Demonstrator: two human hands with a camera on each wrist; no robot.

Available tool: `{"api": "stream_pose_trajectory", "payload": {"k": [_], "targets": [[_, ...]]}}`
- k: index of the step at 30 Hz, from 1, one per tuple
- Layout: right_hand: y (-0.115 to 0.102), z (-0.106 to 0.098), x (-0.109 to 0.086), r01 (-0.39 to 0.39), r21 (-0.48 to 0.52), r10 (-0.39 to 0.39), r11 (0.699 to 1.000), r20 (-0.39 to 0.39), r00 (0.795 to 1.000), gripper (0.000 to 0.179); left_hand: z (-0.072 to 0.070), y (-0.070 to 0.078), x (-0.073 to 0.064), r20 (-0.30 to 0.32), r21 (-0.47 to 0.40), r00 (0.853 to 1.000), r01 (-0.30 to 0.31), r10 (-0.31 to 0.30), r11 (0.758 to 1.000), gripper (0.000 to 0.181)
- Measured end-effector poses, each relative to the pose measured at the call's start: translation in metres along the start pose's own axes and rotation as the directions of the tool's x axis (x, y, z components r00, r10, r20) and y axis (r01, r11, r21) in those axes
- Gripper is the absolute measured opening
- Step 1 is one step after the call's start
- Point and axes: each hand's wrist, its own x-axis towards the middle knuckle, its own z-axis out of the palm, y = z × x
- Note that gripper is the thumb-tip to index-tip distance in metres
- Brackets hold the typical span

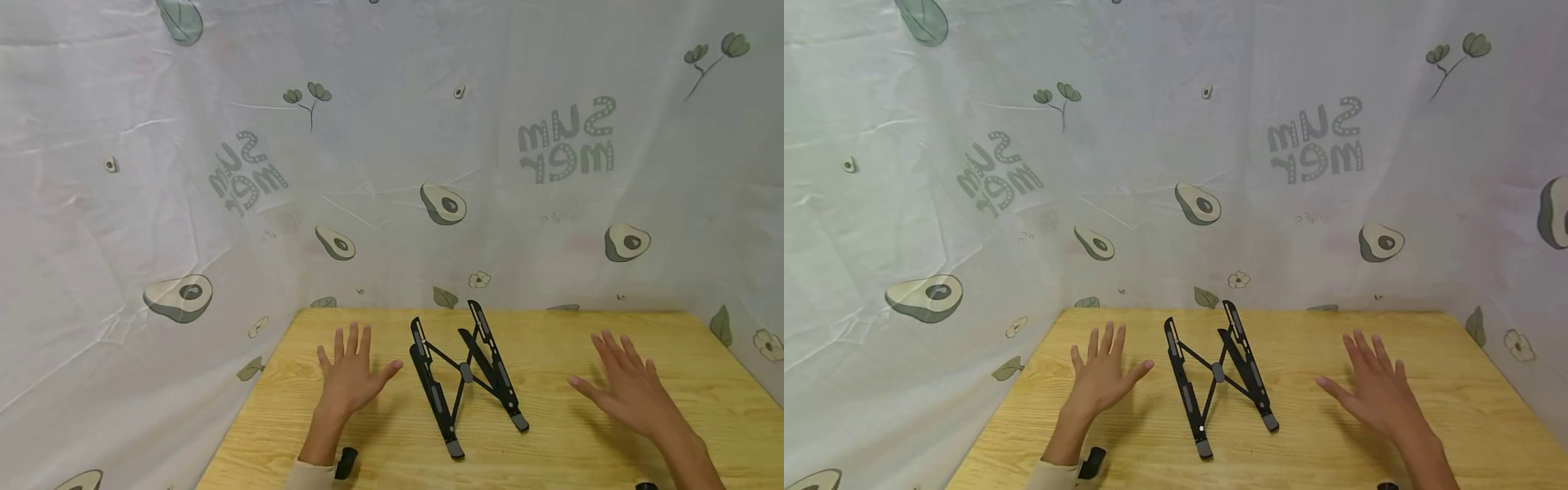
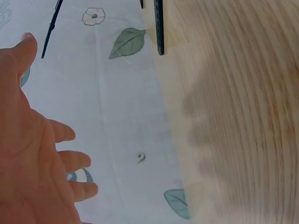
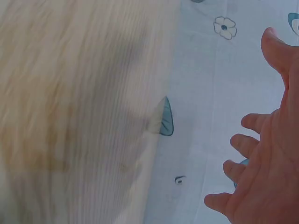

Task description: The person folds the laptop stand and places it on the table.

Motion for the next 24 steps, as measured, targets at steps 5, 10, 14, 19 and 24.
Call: {"api": "stream_pose_trajectory", "payload": {"k": [5,10,14,19,24], "targets": [[-0.011,0.004,0.010,0.020,0.005,-0.019,1.000,-0.013,1.000,0.102,0.002,0.007,0.002,0.007,-0.004,1.000,-0.008,0.008,1.000,0.106],[-0.020,0.010,0.019,0.041,0.027,-0.040,0.999,-0.019,0.999,0.102,0.007,0.014,-0.001,0.015,-0.008,0.999,-0.029,0.029,1.000,0.104],[-0.026,0.015,0.026,0.058,0.035,-0.057,0.998,-0.022,0.998,0.103,0.012,0.019,-0.001,0.023,-0.003,0.999,-0.042,0.042,0.999,0.104],[-0.036,0.018,0.033,0.081,0.058,-0.080,0.995,-0.023,0.997,0.103,0.015,0.024,-0.002,0.036,-0.008,0.998,-0.052,0.052,0.999,0.103],[-0.042,0.021,0.039,0.098,0.078,-0.096,0.992,-0.025,0.995,0.102,0.016,0.028,-0.004,0.037,-0.042,0.997,-0.061,0.063,0.997,0.102]]}}
